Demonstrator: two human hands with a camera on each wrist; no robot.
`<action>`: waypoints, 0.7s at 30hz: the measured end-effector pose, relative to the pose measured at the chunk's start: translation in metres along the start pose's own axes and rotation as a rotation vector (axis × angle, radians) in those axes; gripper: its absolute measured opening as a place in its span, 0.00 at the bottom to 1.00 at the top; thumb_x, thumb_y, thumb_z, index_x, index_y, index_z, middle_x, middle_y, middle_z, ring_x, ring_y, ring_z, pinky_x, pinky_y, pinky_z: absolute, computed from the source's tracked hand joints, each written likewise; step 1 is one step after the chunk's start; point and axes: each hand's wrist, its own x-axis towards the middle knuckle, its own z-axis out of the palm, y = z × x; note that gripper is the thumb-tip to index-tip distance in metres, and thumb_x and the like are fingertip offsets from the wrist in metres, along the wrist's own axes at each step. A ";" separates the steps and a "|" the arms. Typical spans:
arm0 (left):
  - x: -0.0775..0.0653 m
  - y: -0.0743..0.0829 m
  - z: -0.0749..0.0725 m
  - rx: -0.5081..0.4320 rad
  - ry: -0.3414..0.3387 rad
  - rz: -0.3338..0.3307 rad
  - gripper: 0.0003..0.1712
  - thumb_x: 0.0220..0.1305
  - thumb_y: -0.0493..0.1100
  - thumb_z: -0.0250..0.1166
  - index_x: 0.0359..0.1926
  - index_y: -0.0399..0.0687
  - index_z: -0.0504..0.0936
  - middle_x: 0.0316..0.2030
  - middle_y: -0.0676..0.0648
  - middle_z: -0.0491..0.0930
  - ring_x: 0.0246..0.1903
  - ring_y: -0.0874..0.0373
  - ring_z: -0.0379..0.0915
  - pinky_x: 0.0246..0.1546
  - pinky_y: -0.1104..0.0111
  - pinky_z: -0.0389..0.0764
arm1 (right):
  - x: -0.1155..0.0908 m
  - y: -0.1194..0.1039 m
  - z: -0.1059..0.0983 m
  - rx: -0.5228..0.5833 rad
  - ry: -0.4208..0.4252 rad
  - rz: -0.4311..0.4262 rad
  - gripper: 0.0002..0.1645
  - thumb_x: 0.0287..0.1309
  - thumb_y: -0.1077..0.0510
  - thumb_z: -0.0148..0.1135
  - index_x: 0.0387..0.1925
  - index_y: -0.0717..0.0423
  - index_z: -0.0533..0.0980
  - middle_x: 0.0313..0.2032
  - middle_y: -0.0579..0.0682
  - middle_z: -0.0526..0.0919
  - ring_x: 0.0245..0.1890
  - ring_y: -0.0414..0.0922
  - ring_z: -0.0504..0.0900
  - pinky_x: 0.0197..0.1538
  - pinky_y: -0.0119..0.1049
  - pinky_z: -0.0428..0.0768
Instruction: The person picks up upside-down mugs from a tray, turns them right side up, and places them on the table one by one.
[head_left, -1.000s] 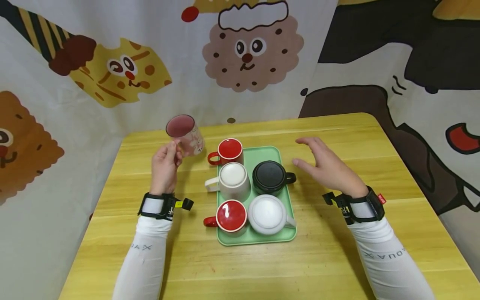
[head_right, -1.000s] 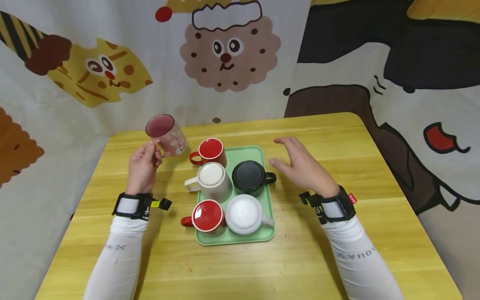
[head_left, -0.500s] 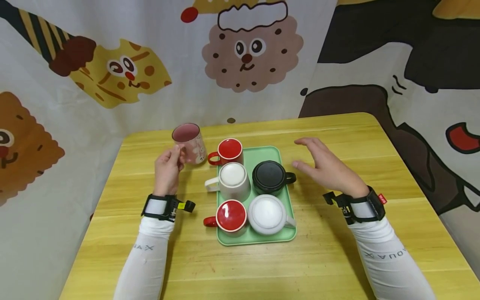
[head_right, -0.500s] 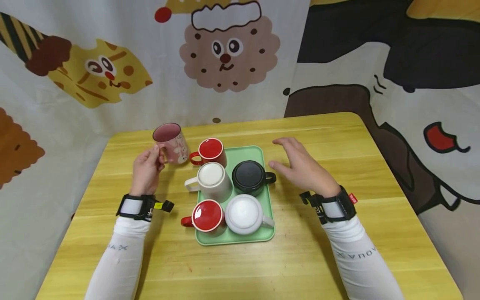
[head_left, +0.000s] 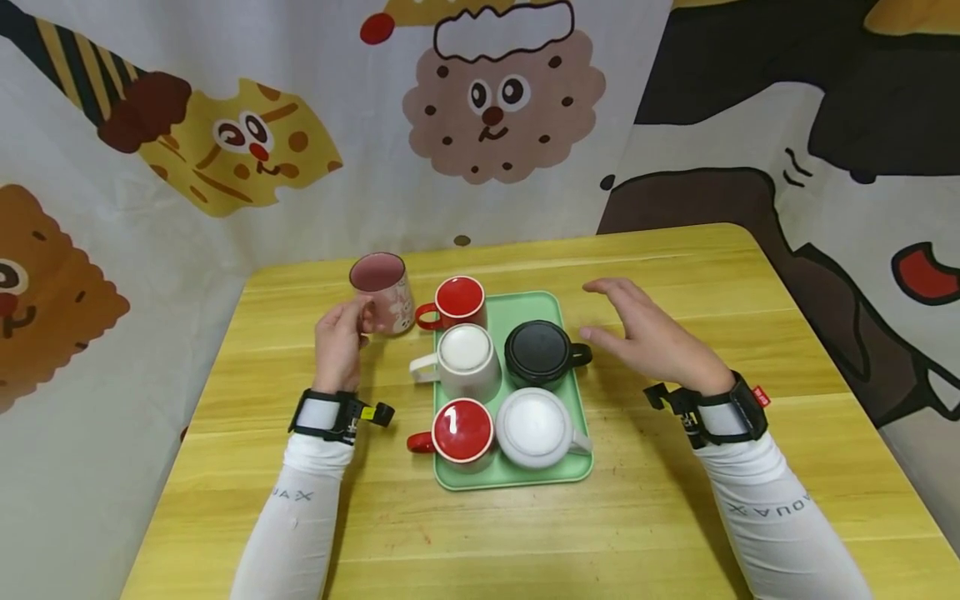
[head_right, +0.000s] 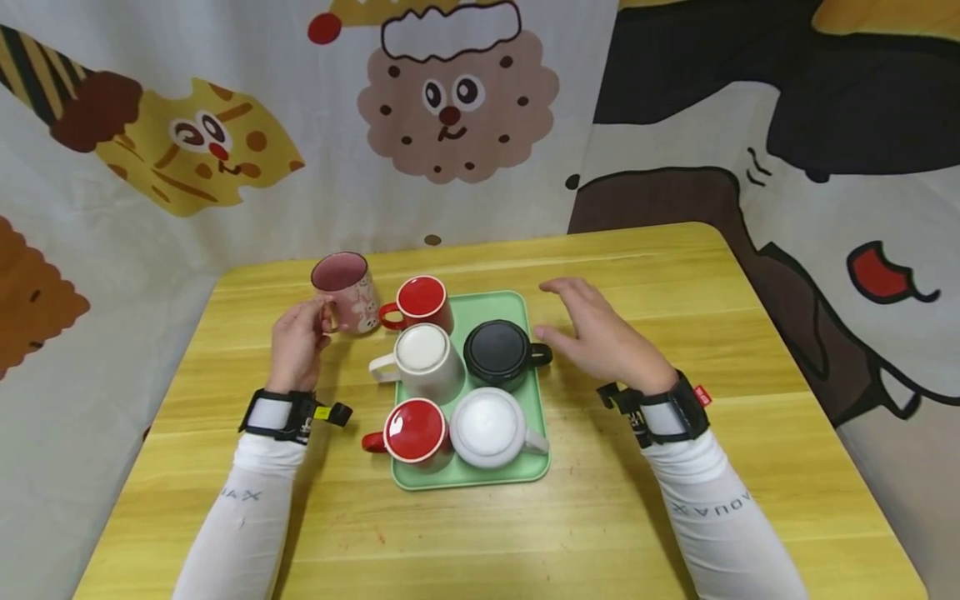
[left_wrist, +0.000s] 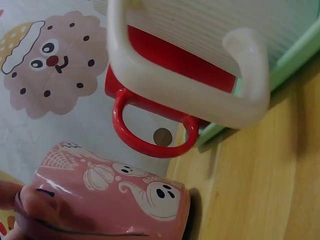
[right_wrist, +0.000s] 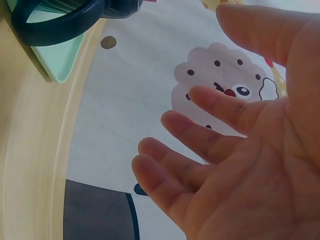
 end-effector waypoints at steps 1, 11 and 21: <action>0.000 0.000 0.000 0.017 0.017 -0.006 0.24 0.77 0.50 0.67 0.38 0.28 0.80 0.27 0.44 0.77 0.29 0.52 0.78 0.26 0.69 0.64 | 0.000 0.000 0.000 0.000 -0.005 0.000 0.41 0.76 0.44 0.64 0.78 0.58 0.61 0.75 0.59 0.63 0.76 0.59 0.61 0.72 0.64 0.66; 0.000 0.000 -0.001 0.155 0.091 -0.012 0.20 0.74 0.44 0.60 0.33 0.27 0.78 0.27 0.47 0.75 0.24 0.56 0.68 0.23 0.70 0.63 | 0.002 0.003 0.008 -0.035 -0.161 0.038 0.39 0.74 0.45 0.66 0.76 0.60 0.66 0.71 0.62 0.70 0.68 0.63 0.73 0.66 0.61 0.75; -0.007 0.008 0.002 0.125 0.192 0.086 0.06 0.70 0.37 0.58 0.33 0.43 0.73 0.31 0.48 0.72 0.28 0.57 0.68 0.33 0.64 0.72 | 0.006 0.006 0.021 -0.072 -0.245 0.037 0.29 0.75 0.52 0.67 0.69 0.62 0.74 0.64 0.60 0.79 0.60 0.59 0.81 0.61 0.58 0.81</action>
